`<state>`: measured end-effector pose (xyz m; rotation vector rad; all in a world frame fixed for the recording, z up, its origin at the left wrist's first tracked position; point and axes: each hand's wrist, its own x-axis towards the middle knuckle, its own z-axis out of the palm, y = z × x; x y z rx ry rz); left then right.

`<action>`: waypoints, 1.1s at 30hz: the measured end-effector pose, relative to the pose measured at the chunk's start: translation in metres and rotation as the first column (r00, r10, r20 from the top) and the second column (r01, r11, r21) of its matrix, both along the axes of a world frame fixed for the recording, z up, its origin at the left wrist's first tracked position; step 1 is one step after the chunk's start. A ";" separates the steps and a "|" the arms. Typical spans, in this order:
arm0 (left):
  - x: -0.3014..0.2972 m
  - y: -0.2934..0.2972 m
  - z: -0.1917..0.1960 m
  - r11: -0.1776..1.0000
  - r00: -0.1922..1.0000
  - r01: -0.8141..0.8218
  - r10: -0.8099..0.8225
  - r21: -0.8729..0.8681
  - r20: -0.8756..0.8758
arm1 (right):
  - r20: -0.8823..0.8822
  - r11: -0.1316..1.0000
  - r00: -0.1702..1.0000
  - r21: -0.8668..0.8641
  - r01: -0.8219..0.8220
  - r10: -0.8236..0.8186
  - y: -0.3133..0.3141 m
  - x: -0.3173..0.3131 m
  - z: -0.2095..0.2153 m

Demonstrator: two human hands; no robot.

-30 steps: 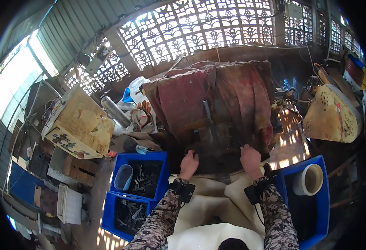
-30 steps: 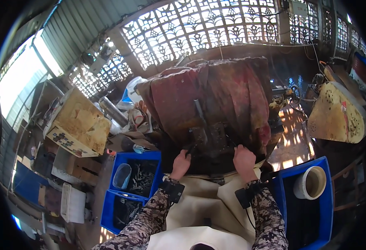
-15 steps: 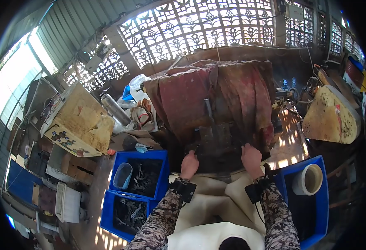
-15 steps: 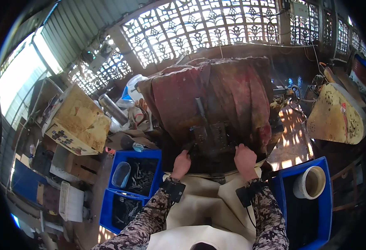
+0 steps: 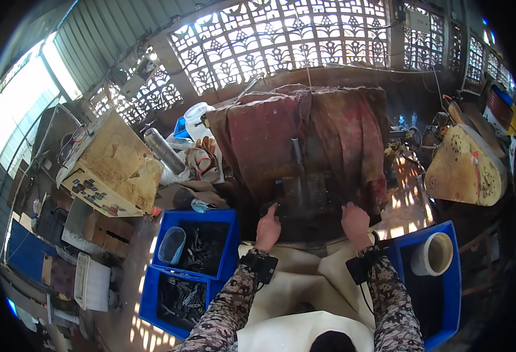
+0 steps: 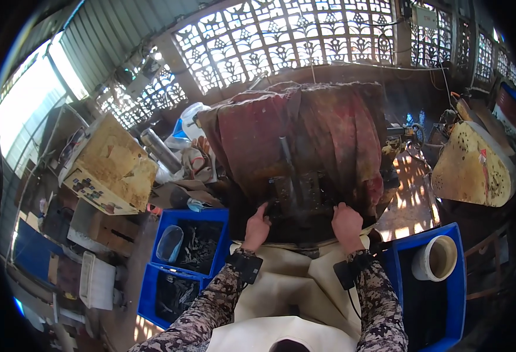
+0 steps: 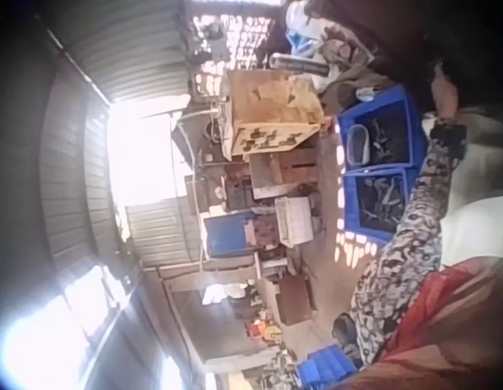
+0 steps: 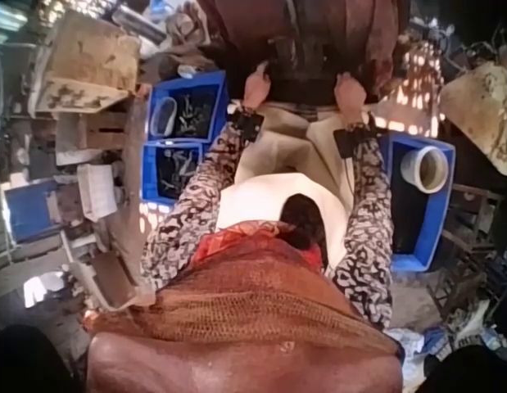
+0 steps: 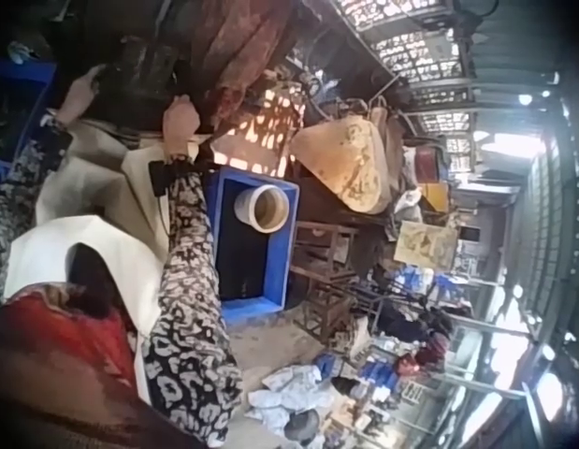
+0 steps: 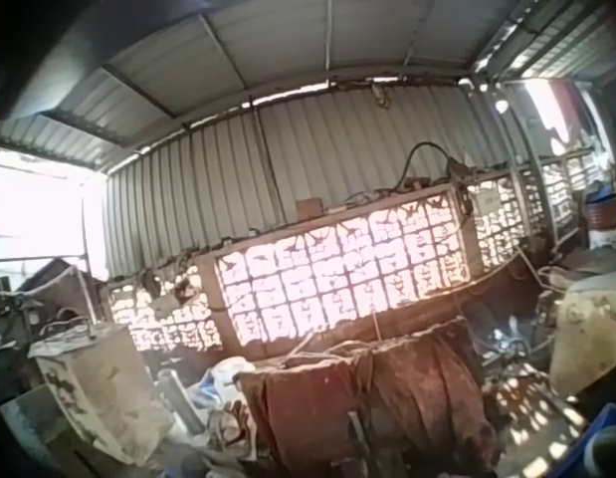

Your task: The person picks up a metal piece from a blue bin, dips it into a bucket of liquid, and places it into a machine. They operate the machine to process the metal piece before removing it and placing it into a different blue bin.

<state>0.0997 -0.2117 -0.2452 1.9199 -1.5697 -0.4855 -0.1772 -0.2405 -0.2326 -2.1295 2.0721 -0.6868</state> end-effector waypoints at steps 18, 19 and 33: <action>-0.005 0.009 0.004 0.962 0.978 0.197 -0.208 -0.189 -0.035 | -0.063 0.997 0.997 0.061 0.038 -0.034 -0.001 0.000 -0.003; -0.005 0.009 0.005 0.962 0.978 0.196 -0.207 -0.192 -0.036 | -0.052 0.995 0.998 0.087 0.041 -0.036 -0.001 -0.001 -0.002; -0.003 0.009 0.001 0.983 0.984 0.176 -0.176 -0.043 0.013 | -0.080 0.991 0.996 0.122 0.050 -0.040 -0.004 -0.002 -0.007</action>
